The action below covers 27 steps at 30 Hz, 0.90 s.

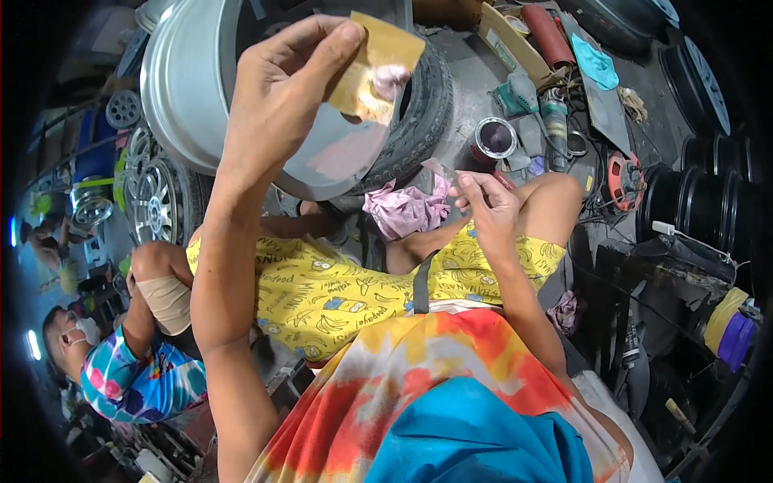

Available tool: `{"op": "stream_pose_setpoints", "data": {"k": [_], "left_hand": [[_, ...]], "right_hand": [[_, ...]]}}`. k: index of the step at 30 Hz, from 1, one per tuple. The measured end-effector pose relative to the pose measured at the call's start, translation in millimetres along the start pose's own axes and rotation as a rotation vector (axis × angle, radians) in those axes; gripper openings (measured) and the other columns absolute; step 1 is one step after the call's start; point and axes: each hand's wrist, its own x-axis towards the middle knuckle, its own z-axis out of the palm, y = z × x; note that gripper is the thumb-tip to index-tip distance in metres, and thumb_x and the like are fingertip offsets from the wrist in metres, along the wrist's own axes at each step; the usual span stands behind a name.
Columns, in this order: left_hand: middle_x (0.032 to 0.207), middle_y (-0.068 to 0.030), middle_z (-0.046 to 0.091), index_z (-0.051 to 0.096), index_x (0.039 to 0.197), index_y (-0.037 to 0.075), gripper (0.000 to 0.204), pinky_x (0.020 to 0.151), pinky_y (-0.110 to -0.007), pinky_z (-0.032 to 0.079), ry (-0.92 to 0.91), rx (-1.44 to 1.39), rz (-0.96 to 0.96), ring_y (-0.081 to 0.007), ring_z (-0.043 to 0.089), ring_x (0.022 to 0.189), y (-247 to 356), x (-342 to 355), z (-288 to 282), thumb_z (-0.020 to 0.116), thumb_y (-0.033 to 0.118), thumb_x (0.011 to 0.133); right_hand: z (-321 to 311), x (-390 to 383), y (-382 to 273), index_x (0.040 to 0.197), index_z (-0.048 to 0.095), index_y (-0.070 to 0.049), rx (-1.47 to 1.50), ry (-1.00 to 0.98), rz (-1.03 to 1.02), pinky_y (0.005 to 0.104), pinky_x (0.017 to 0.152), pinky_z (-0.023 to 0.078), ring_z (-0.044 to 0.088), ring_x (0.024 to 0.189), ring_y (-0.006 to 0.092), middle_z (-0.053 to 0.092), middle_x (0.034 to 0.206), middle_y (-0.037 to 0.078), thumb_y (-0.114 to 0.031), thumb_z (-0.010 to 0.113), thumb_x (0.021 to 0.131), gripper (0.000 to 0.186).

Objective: The person applies a pink filler material to the outer rim of a car wheel using a small spreader, repeatedly scooping more material from a small container and smoothing it across the surface.

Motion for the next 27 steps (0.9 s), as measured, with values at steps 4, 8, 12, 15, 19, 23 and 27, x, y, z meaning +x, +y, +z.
{"op": "stream_pose_setpoints", "data": {"k": [4, 8, 12, 15, 19, 23, 27], "left_hand": [[0.095, -0.0012, 0.07, 0.071, 0.114, -0.003, 0.028, 0.074, -0.021, 0.053, -0.184, -0.069, -0.212, -0.0046, 0.064, 0.084, -11, -3, 5, 0.066, 0.023, 0.104], [0.092, -0.0016, 0.071, 0.071, 0.11, -0.004, 0.028, 0.074, -0.021, 0.053, -0.078, 0.04, -0.12, -0.0048, 0.065, 0.083, -3, -1, 9, 0.066, 0.022, 0.105], [0.087, -0.0032, 0.072, 0.072, 0.11, -0.004, 0.029, 0.063, -0.021, 0.054, -0.119, 0.044, -0.129, -0.0063, 0.067, 0.075, 6, 8, 9, 0.066, 0.023, 0.104], [0.084, -0.0039, 0.071, 0.07, 0.11, -0.003, 0.029, 0.049, -0.022, 0.052, -0.271, -0.047, -0.276, -0.0067, 0.066, 0.065, 6, 13, 12, 0.064, 0.026, 0.105], [0.083, 0.0, 0.069, 0.071, 0.104, -0.001, 0.029, 0.055, -0.02, 0.049, -0.359, -0.046, -0.325, -0.0026, 0.062, 0.068, 6, 14, 13, 0.063, 0.026, 0.106], [0.082, 0.0037, 0.066, 0.072, 0.1, 0.0, 0.028, 0.062, -0.019, 0.045, -0.447, 0.01, -0.314, 0.0005, 0.057, 0.072, 10, 16, 16, 0.062, 0.026, 0.107], [0.082, 0.0036, 0.066, 0.071, 0.101, 0.0, 0.029, 0.062, -0.019, 0.044, -0.511, 0.007, -0.387, 0.0009, 0.056, 0.071, 14, 16, 18, 0.062, 0.027, 0.107]], "right_hand": [[-4, 9, 15, 0.109, 0.07, 0.003, 0.103, 0.0, 0.04, 0.0228, 0.068, 0.053, 0.065, 0.075, 0.007, 0.075, 0.093, 0.008, -0.019, 0.067, 0.103, 0.022], [-12, 24, 18, 0.108, 0.068, 0.001, 0.148, -0.018, 0.061, 0.0233, 0.068, 0.053, 0.064, 0.076, 0.0072, 0.074, 0.094, 0.007, -0.019, 0.066, 0.104, 0.02], [-14, 26, 3, 0.108, 0.068, -0.001, 0.145, 0.003, 0.025, 0.0232, 0.07, 0.052, 0.063, 0.078, 0.007, 0.073, 0.094, 0.005, -0.016, 0.065, 0.104, 0.016], [-10, 21, -42, 0.109, 0.069, 0.001, 0.191, 0.025, -0.139, 0.024, 0.073, 0.054, 0.065, 0.081, 0.0088, 0.073, 0.094, 0.007, -0.008, 0.067, 0.101, 0.012], [-11, 19, -108, 0.108, 0.076, 0.003, -0.059, -0.043, -0.629, 0.0269, 0.075, 0.057, 0.071, 0.087, 0.0156, 0.075, 0.097, 0.013, 0.008, 0.074, 0.088, 0.021], [-7, 20, -123, 0.108, 0.079, -0.001, -0.279, -0.126, -0.827, 0.0274, 0.069, 0.056, 0.072, 0.083, 0.0181, 0.075, 0.098, 0.013, 0.009, 0.079, 0.081, 0.029], [-5, 22, -126, 0.107, 0.079, -0.002, -0.317, -0.164, -0.856, 0.028, 0.066, 0.056, 0.071, 0.081, 0.0172, 0.075, 0.097, 0.012, 0.008, 0.08, 0.081, 0.028]]}}
